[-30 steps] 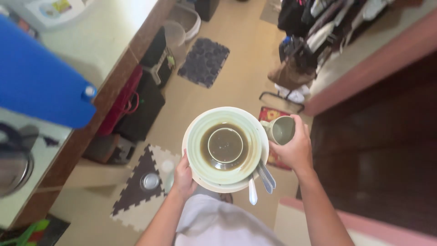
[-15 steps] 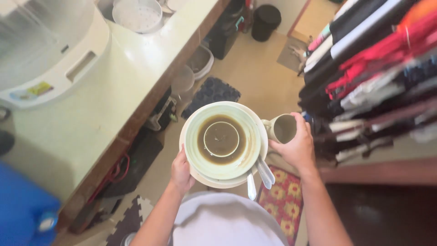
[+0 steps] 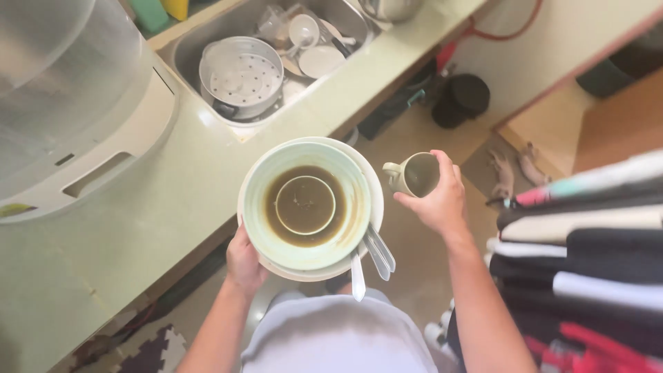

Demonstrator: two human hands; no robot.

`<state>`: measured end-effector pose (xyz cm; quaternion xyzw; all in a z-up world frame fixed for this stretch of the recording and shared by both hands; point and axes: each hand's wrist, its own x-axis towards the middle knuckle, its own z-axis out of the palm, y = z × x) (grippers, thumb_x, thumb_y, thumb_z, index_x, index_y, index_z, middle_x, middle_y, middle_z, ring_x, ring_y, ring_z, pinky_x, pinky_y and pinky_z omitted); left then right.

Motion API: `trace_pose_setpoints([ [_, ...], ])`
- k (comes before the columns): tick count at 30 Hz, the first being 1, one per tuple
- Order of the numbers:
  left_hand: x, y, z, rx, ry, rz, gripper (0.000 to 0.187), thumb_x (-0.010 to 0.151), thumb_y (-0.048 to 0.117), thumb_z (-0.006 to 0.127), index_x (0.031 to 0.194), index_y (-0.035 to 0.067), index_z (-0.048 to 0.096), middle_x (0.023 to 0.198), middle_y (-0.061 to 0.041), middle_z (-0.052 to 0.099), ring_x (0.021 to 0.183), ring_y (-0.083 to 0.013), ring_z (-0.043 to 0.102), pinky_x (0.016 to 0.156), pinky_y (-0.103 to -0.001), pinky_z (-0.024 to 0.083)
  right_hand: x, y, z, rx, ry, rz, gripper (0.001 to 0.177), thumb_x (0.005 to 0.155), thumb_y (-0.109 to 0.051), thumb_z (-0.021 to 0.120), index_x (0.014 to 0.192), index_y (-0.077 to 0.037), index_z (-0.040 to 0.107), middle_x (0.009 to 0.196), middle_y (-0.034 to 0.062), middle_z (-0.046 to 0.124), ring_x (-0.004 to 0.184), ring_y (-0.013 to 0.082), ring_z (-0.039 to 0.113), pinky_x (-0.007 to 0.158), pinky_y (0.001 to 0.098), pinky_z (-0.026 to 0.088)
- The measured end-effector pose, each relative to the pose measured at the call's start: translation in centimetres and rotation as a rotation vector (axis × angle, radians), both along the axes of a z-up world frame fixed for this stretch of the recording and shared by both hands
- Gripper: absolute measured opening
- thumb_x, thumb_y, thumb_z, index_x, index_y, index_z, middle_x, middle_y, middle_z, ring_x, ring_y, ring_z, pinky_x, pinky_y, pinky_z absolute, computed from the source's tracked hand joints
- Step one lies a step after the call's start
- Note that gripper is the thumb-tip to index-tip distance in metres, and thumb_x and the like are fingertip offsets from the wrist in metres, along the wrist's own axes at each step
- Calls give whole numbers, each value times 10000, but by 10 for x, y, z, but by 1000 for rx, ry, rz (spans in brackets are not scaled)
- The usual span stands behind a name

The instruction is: Cleaning a dining table by stacking dishes, rinsing a cloth, and wiping the table surface.

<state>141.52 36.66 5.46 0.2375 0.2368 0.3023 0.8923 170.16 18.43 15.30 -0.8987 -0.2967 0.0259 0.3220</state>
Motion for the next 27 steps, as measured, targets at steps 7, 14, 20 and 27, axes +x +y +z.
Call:
trace_pose_setpoints([
  [7, 77, 53, 6, -12, 8, 205, 521, 1095, 324, 291, 1463, -6, 456, 1410, -182, 576, 1264, -294, 595, 1062, -429, 486, 151, 126, -2, -51, 5, 161, 1024, 569, -300, 965, 1448, -137, 466, 1306, 172, 571, 1185, 357, 613, 972, 465, 515],
  [14, 141, 117, 10, -2, 99, 346, 507, 1070, 304, 299, 1479, 34, 429, 1408, -160, 577, 1266, -279, 591, 1072, -421, 480, 267, 215, -37, -116, -7, 131, 1035, 580, -331, 971, 1456, -125, 459, 1347, 196, 550, 1195, 379, 596, 976, 471, 510],
  [20, 182, 186, -33, 16, 99, 379, 501, 1064, 276, 328, 1478, 27, 460, 1407, -156, 596, 1280, -279, 593, 1085, -407, 475, 332, 255, -70, -162, -15, 91, 1077, 573, -336, 978, 1479, -114, 440, 1380, 213, 535, 1230, 397, 571, 994, 478, 497],
  [27, 233, 253, -53, 16, 49, 330, 492, 1108, 319, 336, 1474, 15, 459, 1386, -160, 600, 1255, -286, 596, 1079, -416, 488, 357, 279, -65, -230, 53, 47, 1116, 582, -380, 964, 1513, -115, 407, 1418, 211, 487, 1221, 403, 554, 954, 499, 494],
])
